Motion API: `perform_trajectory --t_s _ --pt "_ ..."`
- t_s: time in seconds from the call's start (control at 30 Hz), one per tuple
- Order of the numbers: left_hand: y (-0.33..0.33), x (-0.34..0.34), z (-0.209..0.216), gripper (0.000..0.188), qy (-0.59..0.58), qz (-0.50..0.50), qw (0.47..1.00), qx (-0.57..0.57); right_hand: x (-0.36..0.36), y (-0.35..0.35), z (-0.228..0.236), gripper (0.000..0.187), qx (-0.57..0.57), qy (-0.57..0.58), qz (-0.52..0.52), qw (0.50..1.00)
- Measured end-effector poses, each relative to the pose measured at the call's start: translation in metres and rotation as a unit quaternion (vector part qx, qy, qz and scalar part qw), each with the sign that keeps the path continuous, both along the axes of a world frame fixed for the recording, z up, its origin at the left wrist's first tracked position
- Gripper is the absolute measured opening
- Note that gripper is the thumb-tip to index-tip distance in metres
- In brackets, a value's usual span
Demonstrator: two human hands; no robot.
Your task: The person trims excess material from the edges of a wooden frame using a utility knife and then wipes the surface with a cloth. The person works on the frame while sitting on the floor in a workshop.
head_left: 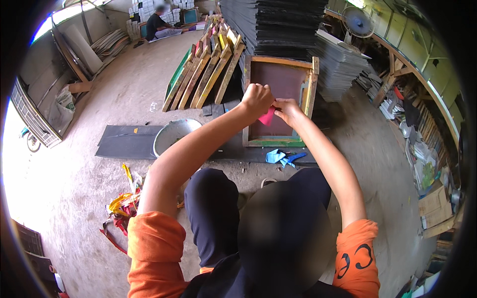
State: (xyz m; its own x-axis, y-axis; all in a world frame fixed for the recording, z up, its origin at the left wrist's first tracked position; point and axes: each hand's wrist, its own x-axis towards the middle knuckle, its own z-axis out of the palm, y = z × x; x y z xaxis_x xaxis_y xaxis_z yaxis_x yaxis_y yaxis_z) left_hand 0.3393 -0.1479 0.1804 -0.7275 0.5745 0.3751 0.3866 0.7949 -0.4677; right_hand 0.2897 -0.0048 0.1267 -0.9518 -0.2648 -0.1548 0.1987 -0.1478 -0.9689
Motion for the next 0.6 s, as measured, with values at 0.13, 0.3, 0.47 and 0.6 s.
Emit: perform_trajectory --t_s 0.13,0.3,0.47,0.6 --pt "-0.005 -0.006 -0.008 0.022 -0.043 0.015 0.993 0.106 -0.017 0.009 -0.007 0.016 -0.031 0.003 0.005 0.999" --pt "-0.051 -0.041 -0.093 0.041 -0.252 -0.047 0.858 0.445 -0.038 0.008 -0.034 0.022 -0.14 -0.043 0.035 0.989" --pt "-0.066 -0.073 -0.199 0.047 -0.359 -0.015 0.78 0.512 -0.081 0.015 -0.14 0.018 -0.155 -0.138 0.023 0.978" --pt "-0.066 -0.084 -0.268 0.045 -0.472 -0.032 0.736 0.484 -0.073 0.017 -0.238 0.018 -0.148 -0.225 -0.049 0.962"
